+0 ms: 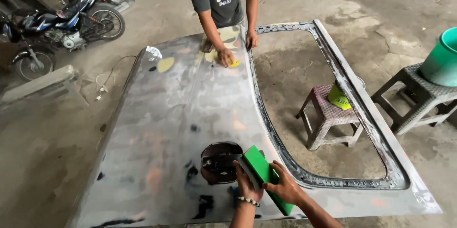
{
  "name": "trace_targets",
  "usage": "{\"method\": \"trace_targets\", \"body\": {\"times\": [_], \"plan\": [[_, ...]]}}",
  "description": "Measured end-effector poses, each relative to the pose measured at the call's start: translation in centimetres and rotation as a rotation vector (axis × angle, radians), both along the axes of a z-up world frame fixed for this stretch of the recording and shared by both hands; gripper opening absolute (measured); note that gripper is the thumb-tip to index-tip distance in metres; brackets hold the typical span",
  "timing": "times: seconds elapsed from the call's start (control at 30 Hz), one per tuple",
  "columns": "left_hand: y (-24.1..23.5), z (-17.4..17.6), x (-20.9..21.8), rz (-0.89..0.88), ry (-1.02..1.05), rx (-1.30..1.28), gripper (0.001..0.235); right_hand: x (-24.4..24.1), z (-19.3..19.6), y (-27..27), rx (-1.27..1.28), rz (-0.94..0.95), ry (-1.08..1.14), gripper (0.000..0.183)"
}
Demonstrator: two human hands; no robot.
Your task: The person sands the surface of a car door using a sanding block and a cloth. Another person wipes the door with a yellow cloth. The recorder switches between a black and a green sanding block to smooth the door's surface.
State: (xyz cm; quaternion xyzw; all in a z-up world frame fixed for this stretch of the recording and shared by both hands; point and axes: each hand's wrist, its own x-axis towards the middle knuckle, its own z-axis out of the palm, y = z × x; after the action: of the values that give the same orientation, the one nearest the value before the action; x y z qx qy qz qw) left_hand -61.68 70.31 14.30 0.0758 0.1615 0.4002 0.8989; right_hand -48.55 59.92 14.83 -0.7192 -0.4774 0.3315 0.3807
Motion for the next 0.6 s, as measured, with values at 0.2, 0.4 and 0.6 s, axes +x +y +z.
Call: {"method": "trace_targets", "body": {"times": [0.2,0.4,0.6], "plan": [[-0.4,-1.5,-0.1,-0.016,-0.015,-0.001,0.072,-2.6,3.2,0.5,-0.037,-0.087,-0.203,0.083],[-0.3,-2.2,-0.6,-0.032,0.168,0.010,0.045,-3.7,7.9,1.3,-0.226,-0.080,-0.121,0.087],[0.4,-2.4,-0.5,-0.038,0.201,0.020,0.049,-4.2,6.2,1.2,-0.126,-0.095,-0.060,0.083]]}}
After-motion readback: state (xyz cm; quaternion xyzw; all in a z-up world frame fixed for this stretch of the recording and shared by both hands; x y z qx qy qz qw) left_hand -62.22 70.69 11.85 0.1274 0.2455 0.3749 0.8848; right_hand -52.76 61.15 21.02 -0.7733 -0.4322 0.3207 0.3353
